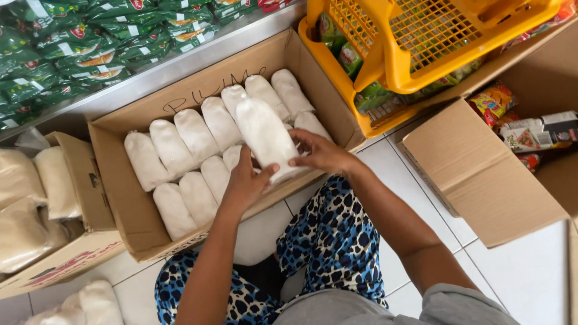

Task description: Packing several small plastic bags of white product into a cardboard box on the floor.

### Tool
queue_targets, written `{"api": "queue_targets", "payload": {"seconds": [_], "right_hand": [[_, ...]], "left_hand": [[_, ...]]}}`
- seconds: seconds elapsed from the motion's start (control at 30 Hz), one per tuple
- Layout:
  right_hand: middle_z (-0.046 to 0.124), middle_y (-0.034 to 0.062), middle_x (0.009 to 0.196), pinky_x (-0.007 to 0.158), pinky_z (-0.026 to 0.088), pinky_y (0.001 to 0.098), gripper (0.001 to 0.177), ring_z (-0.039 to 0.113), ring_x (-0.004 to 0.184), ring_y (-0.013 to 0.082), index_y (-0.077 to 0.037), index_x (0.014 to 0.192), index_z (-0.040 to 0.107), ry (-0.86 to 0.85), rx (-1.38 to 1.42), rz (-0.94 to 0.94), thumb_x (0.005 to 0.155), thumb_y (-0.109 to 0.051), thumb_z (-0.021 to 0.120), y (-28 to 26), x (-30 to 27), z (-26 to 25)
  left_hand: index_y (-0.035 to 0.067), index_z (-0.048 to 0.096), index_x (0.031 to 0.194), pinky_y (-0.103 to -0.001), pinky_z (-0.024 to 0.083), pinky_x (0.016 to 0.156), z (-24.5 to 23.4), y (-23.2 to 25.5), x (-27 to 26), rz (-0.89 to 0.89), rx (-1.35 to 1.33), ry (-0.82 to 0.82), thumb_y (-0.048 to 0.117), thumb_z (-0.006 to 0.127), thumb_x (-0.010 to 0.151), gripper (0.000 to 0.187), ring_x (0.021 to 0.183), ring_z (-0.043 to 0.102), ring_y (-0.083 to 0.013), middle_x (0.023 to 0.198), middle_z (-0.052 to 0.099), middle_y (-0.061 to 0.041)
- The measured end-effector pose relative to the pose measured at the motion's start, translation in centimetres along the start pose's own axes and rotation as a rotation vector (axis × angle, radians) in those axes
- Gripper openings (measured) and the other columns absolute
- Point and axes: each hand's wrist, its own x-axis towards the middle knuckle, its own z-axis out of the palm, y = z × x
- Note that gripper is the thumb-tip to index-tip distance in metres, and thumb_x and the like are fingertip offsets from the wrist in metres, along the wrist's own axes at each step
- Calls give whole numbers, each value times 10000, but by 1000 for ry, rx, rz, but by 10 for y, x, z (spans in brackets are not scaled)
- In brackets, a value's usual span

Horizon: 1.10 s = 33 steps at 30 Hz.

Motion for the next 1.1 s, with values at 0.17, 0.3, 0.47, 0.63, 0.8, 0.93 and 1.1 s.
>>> {"api": "queue_targets", "payload": {"seconds": [0.17, 0.3, 0.47, 0.63, 0.8, 0.93, 1.1], "right_hand": [[640, 62, 1290, 947, 496, 291, 647, 604, 1119, 157, -88, 1469, 500, -5, 94, -26, 878, -132, 762, 26, 66, -60], [653, 41, 1181, 752, 473, 226, 581, 578, 984, 118, -104, 1472, 549, 99, 161, 73, 924, -108, 743, 35, 104, -97], [666, 11, 1236, 762, 535, 271, 562, 636, 1029, 128, -128, 1435, 537, 262, 279, 192, 897, -92, 698, 87, 151, -121], [676, 66, 1258, 784, 578, 340, 546, 660, 1060, 191, -106, 1430, 547, 469, 271, 279, 898, -53, 656, 133, 180, -125], [684, 144, 1309, 1011, 512, 369, 534, 664, 1182, 267, -61, 1428, 554, 557, -181, 206, 904, -60, 657, 126, 182, -112], [652, 178, 1332, 1051, 471, 395, 575, 626, 1220, 315, -84, 1456, 527, 578, -339, 346, 898, -93, 667, 117, 181, -108], [593, 225, 1404, 1126, 425, 424, 567, 565, 1303, 373, -56, 1489, 476, 593, -585, 303, 953, -111, 651, 149, 189, -110]], "left_hand": [[42, 278, 1521, -322, 602, 615, 6, -11, 99, 60, -121, 17, 208, 777, 869, 838, 743, 730, -208, 1038, 707, -163], [56, 278, 1530, -319, 597, 606, 17, -14, 175, 39, -275, -9, 104, 789, 841, 859, 749, 697, -195, 982, 692, -156], [102, 257, 1565, -325, 601, 633, 44, -27, 239, -29, -291, 22, 78, 772, 841, 890, 783, 688, -204, 1008, 697, -145], [88, 300, 1560, -382, 580, 783, 74, -55, 283, -45, -141, 120, 116, 765, 861, 839, 948, 697, -278, 1126, 692, -188], [13, 327, 1518, -434, 497, 1014, 93, -79, 301, 59, 24, 293, 109, 796, 836, 833, 1205, 631, -409, 1315, 626, -281], [-20, 345, 1507, -440, 499, 1022, 99, -81, 304, 91, 47, 315, 95, 801, 828, 826, 1214, 624, -430, 1304, 628, -305], [-14, 375, 1470, -455, 495, 1017, 102, -71, 303, 62, 152, 337, 101, 829, 811, 808, 1199, 608, -442, 1285, 609, -305]]}}
